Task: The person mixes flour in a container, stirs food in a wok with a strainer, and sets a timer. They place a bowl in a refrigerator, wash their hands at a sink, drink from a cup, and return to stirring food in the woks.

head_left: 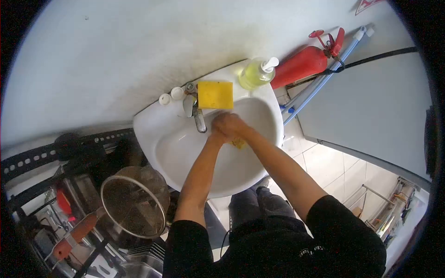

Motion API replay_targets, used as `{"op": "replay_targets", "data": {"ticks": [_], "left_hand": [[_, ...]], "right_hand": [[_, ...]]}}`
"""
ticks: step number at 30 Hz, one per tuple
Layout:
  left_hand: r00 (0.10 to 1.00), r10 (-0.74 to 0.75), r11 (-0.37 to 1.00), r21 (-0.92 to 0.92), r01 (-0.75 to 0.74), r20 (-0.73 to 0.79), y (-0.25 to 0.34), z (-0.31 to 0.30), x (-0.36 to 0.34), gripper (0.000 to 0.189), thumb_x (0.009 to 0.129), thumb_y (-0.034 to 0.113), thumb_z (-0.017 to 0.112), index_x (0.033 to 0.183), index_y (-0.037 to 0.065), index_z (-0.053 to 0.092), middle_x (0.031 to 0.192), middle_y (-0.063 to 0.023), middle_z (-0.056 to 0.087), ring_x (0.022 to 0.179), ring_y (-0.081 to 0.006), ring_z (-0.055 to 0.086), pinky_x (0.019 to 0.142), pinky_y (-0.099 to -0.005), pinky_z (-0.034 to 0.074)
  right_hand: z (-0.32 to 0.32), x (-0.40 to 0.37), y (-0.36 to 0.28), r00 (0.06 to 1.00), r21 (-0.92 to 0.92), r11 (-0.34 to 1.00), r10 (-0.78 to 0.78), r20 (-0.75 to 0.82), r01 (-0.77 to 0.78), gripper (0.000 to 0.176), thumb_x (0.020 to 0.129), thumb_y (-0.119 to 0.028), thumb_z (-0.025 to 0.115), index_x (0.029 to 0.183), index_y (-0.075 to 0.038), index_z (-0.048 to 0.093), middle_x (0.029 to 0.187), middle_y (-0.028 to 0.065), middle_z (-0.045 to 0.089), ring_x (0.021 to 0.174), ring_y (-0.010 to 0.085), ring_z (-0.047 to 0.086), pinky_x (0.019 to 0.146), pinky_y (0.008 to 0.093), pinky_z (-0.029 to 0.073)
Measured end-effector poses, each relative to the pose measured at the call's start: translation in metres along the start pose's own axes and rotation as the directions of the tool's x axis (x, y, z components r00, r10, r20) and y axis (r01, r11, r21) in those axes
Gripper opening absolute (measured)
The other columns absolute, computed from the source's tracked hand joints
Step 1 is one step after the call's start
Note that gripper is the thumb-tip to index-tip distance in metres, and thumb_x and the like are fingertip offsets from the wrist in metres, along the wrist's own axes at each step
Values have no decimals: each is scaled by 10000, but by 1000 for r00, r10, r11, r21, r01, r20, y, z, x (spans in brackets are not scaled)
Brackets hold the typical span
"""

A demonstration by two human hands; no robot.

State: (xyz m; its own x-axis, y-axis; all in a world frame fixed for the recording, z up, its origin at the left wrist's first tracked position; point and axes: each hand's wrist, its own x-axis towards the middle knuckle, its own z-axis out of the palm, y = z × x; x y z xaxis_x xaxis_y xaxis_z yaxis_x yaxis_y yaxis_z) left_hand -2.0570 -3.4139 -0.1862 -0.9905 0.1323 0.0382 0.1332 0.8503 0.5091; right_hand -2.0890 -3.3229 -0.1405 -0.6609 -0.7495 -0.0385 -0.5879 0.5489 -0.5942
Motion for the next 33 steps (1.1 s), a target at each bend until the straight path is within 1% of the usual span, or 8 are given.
{"op": "replay_targets", "data": {"ticks": [3,11,17,19,21,23,25,33], "left_hand": [[845,-109,979,205,-1,524,13,-67,16,344,772,264,561,1017,23,549,978,-198,574,904,-371,538,853,-414,413],[999,47,980,-191,-46,1,-5,-78,-12,424,780,216,551,1135,19,430,1088,-194,505,1047,-282,475,830,-414,396],[992,-124,946,-303,111,-21,14,-73,-48,232,821,173,503,983,7,518,964,-184,552,865,-346,524,739,-426,416],[975,-90,846,-532,-33,-203,47,-85,-75,180,828,164,488,852,1,560,851,-190,589,760,-357,552,667,-407,438],[920,-350,934,-137,329,-178,75,-86,-95,199,808,145,485,698,-9,546,663,-195,574,622,-376,535,571,-392,432],[923,-354,935,-49,351,-149,99,-90,-122,191,767,132,505,649,-15,533,569,-212,530,560,-403,505,536,-430,404],[869,-490,861,120,495,-66,123,-90,-140,132,742,122,512,676,12,542,688,-206,561,639,-386,528,575,-433,408],[919,-349,883,264,389,-185,242,-42,-212,416,667,68,569,1075,104,496,1127,-189,461,1041,-343,466,867,-411,384]], "right_hand": [[-23,-4,9,955,215,941,285,-79,-263,255,813,-252,477,844,-25,587,803,191,595,761,356,576,670,409,459],[-120,9,-117,935,725,688,239,-261,27,317,882,-314,435,963,-46,584,839,151,616,718,252,576,691,353,451],[-94,-2,-79,948,465,883,-89,305,-67,334,861,-324,453,1029,-54,558,964,187,593,849,311,580,746,385,446],[-111,-70,-78,982,515,846,-184,39,138,366,847,-351,452,952,-29,591,842,201,610,771,337,587,714,399,451],[-119,-144,-56,932,558,765,152,328,-321,375,831,-363,460,844,-22,614,747,193,609,688,333,590,687,402,460],[-120,-244,-34,929,-142,932,350,118,-333,352,808,-351,466,682,-58,617,699,149,604,650,296,598,605,413,474],[-96,-359,3,919,-44,925,370,-133,-379,224,708,-257,520,624,-68,606,648,150,586,595,323,572,553,447,450],[30,-872,24,290,53,316,916,-276,-947,317,570,53,466,872,-43,464,809,198,539,838,364,502,708,451,415]]}}
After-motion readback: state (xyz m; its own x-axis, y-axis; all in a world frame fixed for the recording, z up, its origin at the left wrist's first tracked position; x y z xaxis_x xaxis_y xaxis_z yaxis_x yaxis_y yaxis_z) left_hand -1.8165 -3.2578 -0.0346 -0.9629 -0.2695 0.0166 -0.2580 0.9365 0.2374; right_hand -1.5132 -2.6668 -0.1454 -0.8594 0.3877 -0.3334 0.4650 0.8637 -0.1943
